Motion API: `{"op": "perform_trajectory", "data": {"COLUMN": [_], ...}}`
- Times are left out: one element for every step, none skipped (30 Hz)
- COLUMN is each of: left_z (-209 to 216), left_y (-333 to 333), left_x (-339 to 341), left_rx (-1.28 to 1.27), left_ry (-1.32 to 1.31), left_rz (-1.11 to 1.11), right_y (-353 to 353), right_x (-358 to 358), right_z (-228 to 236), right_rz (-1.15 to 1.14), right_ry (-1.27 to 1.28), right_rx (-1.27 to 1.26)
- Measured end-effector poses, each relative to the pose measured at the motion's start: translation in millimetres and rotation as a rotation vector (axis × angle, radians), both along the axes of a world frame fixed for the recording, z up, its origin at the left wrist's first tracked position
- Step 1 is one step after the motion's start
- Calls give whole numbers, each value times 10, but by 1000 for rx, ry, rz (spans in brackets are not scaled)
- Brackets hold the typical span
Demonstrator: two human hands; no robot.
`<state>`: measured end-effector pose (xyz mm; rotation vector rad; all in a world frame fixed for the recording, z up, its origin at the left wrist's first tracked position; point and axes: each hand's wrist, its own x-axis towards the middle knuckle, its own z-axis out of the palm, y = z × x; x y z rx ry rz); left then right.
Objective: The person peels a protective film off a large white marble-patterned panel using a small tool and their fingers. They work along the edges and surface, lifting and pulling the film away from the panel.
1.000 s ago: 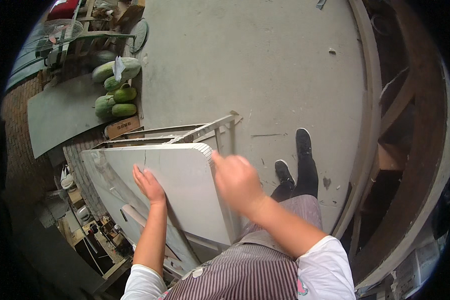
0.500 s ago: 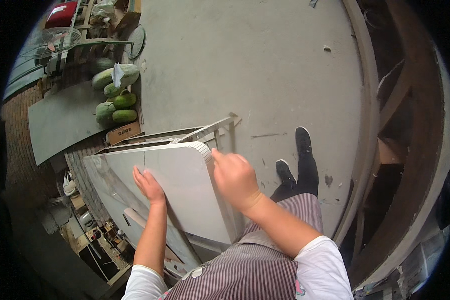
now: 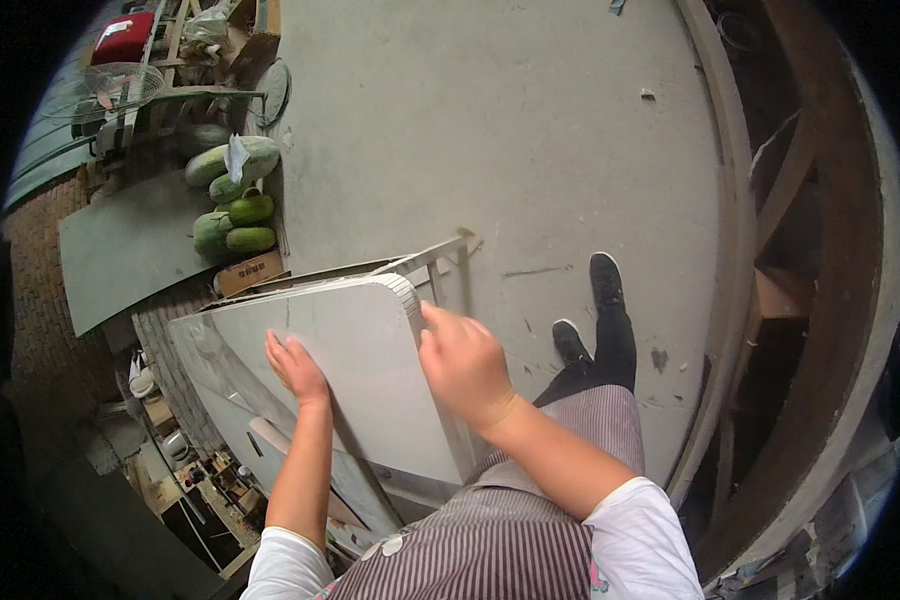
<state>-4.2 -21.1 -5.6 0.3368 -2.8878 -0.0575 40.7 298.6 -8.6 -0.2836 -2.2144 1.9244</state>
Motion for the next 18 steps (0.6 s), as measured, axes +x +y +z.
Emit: {"op": "perform_trajectory", "data": {"left_z": [0,-4,-11,-19,-25,-30,-36,-41,-44,-45,-45,-45,-45,-44,-46,-45,-47,-54], "left_y": [-2,-6,-8,-12,-17,-23,-28,-32,-36,-38,-38,-37,-34,-30,-24,-20,-16,-13], "left_x": [-2,-7,-11,-16,-18,-19,-19,-17,-13,-10,-6,-4,-2,-1,-3,-3,-7,-30], "left_rx": [-16,-18,-1,-14,-12,5,-14,-19,-12,-26,-27,-15,-29,-32,-22,-33,-29,-14], "left_ry": [-9,-7,-2,-5,-3,14,2,7,15,9,9,25,9,8,15,6,7,26], "left_rz": [18,16,10,9,9,-4,13,16,11,14,8,-19,6,9,10,12,10,-18], "right_y": [15,24,26,16,-3,-28,-55,-84,-110,-129,-141,-145,-141,-129,-111,-92,-73,-57], "right_x": [17,33,46,53,59,63,67,67,61,49,29,3,-27,-61,-75,-77,-75,-65], "right_z": [22,43,59,71,80,85,90,90,88,83,73,61,45,27,19,19,24,33], "right_rz": [-12,-10,-13,0,11,38,14,7,9,-3,-4,-30,-17,-28,-21,-34,-31,-23], "right_ry": [-26,-52,-77,-56,-35,-42,-9,-3,-17,-2,-5,40,2,10,0,-14,-42,-111], "right_rx": [-2,3,7,18,25,26,33,35,35,33,30,25,18,7,-1,-24,-42,-67]}}
